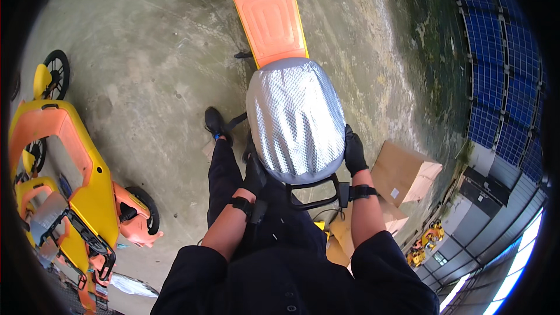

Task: The person manipulates the seat components and internal battery compartment of multiple electric scooters, handling a grey seat cushion and securing a protective silver cover.

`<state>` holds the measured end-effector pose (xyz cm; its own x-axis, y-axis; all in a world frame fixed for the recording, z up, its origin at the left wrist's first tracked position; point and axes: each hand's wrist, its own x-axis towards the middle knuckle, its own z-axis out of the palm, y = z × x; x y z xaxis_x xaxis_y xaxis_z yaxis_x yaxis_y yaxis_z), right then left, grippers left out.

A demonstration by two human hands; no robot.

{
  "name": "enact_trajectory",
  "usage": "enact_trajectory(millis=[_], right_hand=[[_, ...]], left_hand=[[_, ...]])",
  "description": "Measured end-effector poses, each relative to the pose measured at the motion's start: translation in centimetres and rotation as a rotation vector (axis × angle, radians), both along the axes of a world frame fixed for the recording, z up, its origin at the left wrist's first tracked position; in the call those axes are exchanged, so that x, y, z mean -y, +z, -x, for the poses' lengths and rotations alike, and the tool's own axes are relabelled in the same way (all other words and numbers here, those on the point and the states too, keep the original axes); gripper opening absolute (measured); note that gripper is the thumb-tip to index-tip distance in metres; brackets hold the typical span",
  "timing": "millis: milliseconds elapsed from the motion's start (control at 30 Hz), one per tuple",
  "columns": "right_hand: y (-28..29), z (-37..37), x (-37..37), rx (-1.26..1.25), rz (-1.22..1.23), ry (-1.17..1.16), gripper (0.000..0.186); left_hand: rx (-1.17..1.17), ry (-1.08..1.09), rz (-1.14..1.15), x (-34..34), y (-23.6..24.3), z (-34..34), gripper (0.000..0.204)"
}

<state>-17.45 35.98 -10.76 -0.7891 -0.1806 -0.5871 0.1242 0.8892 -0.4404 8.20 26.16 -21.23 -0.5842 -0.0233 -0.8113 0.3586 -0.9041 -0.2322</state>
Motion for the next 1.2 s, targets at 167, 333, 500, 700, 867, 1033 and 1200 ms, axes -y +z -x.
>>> enact_trajectory(millis=[167, 333, 500, 700, 867, 1033, 1200], right_hand=[[4.9, 0.6, 2.8, 0.045, 0.153, 0.175, 0.065], [11.1, 0.2, 8.4, 0.358, 0.018, 0.042, 0.075], [12.3, 1.2, 10.6, 0.233, 0.127, 0.314, 0.073], [12.5, 0.6, 15.3, 0.25, 0.441, -0.02, 0.056], [11.4, 1.0, 16.9, 0.418, 0.659, -0.262, 0.047], [9.9, 2.3, 19.4, 0.946, 0.955, -0.435, 0.034], [10.9, 1.7, 21.7, 0.959, 1.033, -0.628, 0.031]], left_hand=[[0.069, -0.169, 0.325, 7.4, 12.2, 1.9, 0.054], [0.222, -0.557, 1.26, 10.0, 12.7, -0.1, 0.055], [-0.314, 0.043, 0.333, 13.3, 13.8, 1.9, 0.045], [-0.051, -0.098, 0.784, 16.0, 12.3, 0.7, 0.04], [-0.229, -0.244, 0.72, 17.6, 19.0, 0.6, 0.048], [0.963, -0.705, 1.459, 15.9, 23.5, 2.1, 0.041], [0.829, -0.56, 2.719, 18.5, 28.0, 11.9, 0.047]])
